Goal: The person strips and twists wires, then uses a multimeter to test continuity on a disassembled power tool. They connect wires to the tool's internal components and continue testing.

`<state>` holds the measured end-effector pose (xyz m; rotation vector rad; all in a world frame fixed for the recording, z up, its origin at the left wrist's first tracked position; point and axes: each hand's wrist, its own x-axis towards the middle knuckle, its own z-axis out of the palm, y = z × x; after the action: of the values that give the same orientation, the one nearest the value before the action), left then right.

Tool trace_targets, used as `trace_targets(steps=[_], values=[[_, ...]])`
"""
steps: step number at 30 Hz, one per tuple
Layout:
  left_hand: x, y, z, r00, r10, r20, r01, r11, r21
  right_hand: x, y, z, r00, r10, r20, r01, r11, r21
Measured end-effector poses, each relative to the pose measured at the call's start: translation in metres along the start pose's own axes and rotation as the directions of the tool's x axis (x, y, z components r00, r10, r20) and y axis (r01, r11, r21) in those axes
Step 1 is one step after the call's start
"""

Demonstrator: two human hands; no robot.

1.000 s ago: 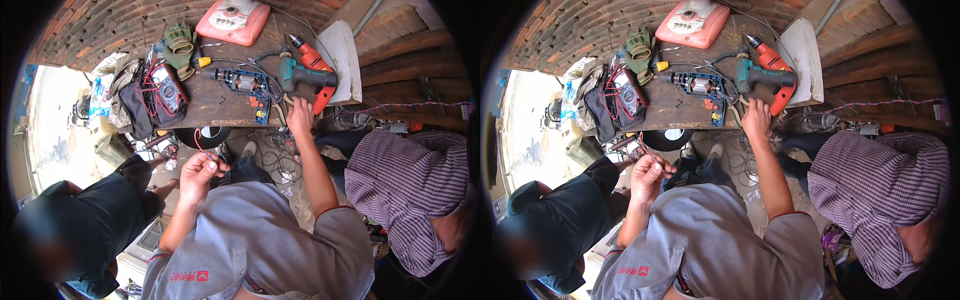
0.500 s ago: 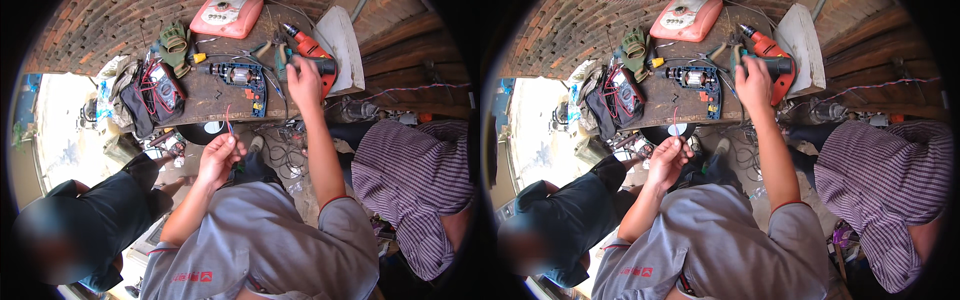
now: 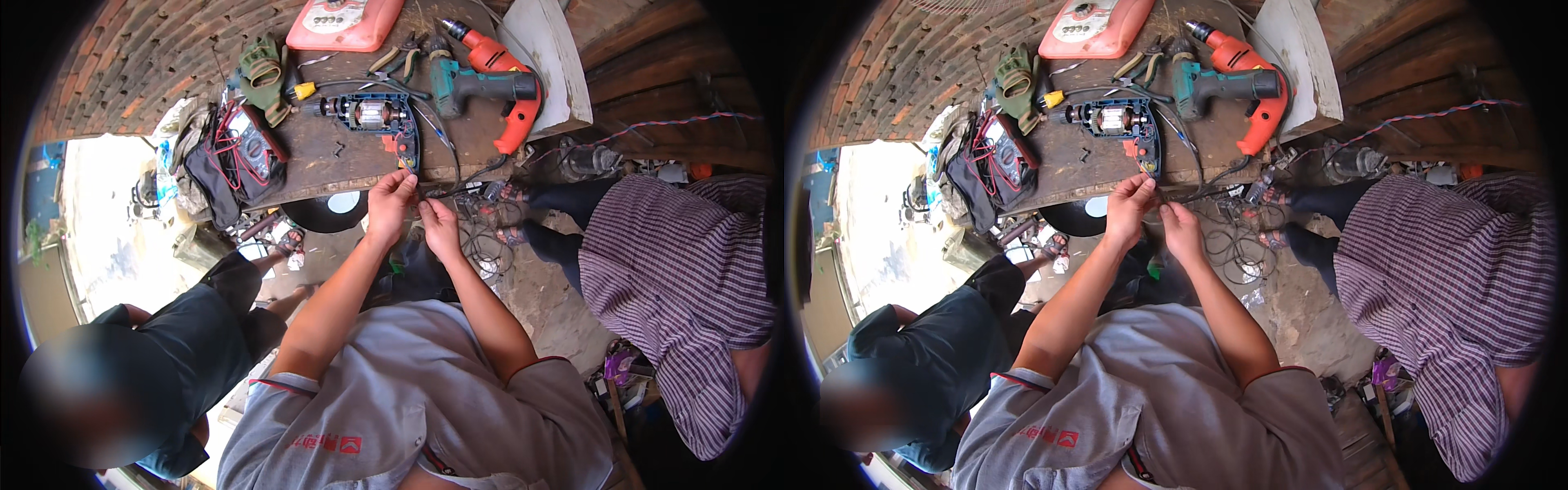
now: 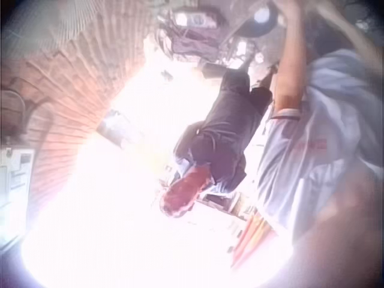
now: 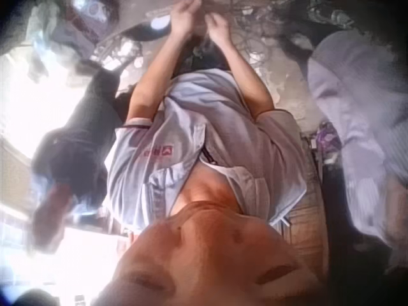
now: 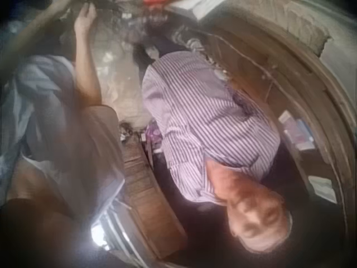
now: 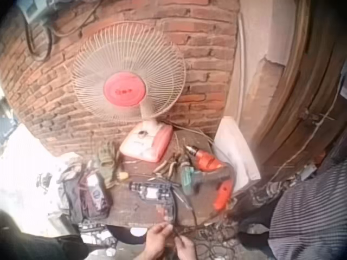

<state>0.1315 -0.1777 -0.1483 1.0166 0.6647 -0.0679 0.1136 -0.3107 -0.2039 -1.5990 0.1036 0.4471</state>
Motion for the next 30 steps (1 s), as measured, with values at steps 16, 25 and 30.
trace_targets(steps=[16, 25, 30], values=[[0.030, 0.006, -0.041, 0.945, 0.278, 0.170, -0.325, 0.762, 0.561, 0.010, -0.013, 0.030, 1.000, -0.024, 0.020, 0.023, 0.999, 0.024], [-0.076, 0.079, -0.019, 0.993, -0.022, 0.118, 0.023, 1.000, -0.008, -0.041, -0.086, 0.016, 0.909, -0.294, 0.297, 0.303, 0.953, 0.014], [-0.118, 0.099, -0.032, 0.998, 0.000, 0.059, 0.000, 1.000, -0.005, -0.042, -0.109, 0.007, 0.931, -0.230, 0.284, 0.182, 0.965, 0.186]])
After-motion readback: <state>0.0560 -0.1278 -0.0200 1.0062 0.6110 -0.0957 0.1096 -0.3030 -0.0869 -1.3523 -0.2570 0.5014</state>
